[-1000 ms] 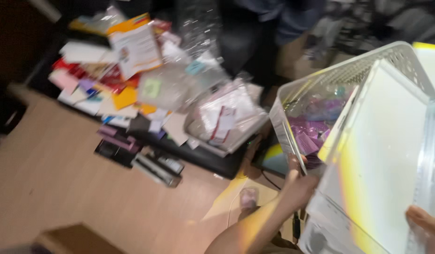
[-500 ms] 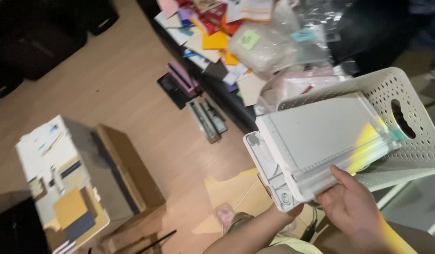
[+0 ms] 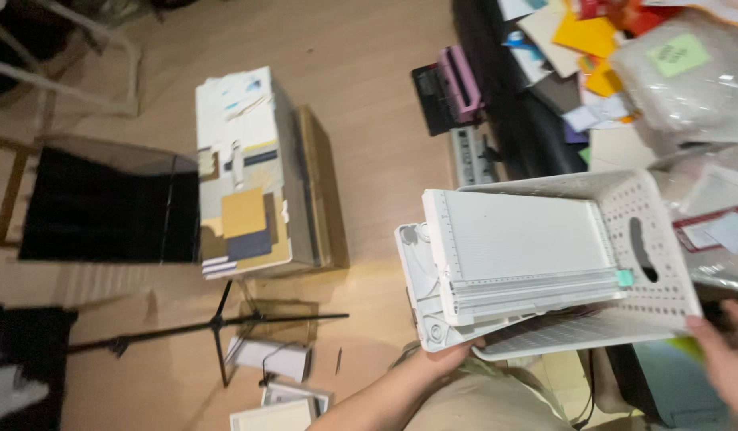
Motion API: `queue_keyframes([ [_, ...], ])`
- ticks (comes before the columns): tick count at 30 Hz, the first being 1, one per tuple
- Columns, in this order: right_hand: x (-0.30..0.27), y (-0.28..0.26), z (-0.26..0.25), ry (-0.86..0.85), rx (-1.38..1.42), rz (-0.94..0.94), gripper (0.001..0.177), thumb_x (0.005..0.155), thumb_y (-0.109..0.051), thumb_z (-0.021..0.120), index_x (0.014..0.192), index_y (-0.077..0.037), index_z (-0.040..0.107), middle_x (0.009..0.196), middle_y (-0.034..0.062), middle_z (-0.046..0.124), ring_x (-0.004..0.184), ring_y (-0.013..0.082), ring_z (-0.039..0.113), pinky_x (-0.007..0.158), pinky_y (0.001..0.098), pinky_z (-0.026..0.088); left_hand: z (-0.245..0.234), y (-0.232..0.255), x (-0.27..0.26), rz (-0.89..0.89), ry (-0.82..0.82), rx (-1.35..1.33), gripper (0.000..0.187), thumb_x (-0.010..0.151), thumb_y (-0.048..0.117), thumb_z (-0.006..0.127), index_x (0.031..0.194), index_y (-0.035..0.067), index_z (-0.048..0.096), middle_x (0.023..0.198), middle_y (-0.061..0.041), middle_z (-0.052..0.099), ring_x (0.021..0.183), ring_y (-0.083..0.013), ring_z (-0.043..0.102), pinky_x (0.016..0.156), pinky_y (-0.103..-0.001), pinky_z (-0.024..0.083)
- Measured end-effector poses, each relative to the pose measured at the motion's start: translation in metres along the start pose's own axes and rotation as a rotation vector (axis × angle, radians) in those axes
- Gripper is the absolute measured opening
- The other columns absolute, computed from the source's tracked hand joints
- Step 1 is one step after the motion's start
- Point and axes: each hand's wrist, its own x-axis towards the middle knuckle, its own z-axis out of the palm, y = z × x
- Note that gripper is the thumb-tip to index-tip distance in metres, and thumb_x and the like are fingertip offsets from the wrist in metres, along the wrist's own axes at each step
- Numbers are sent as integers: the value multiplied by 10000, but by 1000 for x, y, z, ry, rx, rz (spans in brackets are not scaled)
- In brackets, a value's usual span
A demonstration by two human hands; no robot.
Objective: The person organizes various printing and office supplies by removing items from a drawer and floor, placing them into a white plastic basket, dusting a desk surface with a blue duster, and then shelfing items including a bag of small plastic pieces and rolls of material.
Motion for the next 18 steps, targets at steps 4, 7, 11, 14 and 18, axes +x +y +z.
queue_keyframes([
  [4, 20, -64, 63, -356, 544, 749, 540, 928, -25, 486, 1440, -40, 312, 1159, 249, 496, 937, 346, 488, 798, 467, 406, -38, 8, -18, -47, 273, -226, 188, 492, 74, 609, 659, 159, 599, 832, 4, 631, 796, -144, 554, 762, -275, 479],
  [7, 48, -56, 120, -408, 696, 722, 653, 937, 48, 455, 1487, -101, 136, 1056, 311, 498, 822, 370, 511, 748, 475, 444, -61, 7, -14, -112, 390, -277, 228, 506, 85, 610, 724, 152, 603, 868, 6, 625, 814, -143, 532, 763, -268, 461],
  [11, 115, -85, 169, -534, 584, 669, 350, 914, 8, 534, 1251, 96, 500, 927, 301, 586, 737, 339, 567, 712, 416, 500, -83, 34, -13, -142, 535, -424, 315, 521, 57, 599, 827, 129, 615, 908, 1, 613, 820, -138, 519, 751, -261, 468],
  [14, 182, -53, 238, -662, 514, 476, 110, 880, 7, 600, 956, 84, 620, 836, 202, 611, 680, 276, 560, 588, 369, 510, -89, -1, 29, -194, 671, -673, 267, 530, 1, 597, 781, 86, 571, 858, -64, 583, 760, -193, 572, 556, -332, 561],
  [18, 258, -167, 242, -786, 352, 311, 106, 865, 23, 562, 910, 96, 625, 830, 185, 629, 701, 273, 596, 658, 369, 530, -97, 87, 32, -359, 890, -962, 449, 551, -25, 570, 990, 54, 622, 875, -94, 644, 703, -211, 614, 576, -313, 539],
])
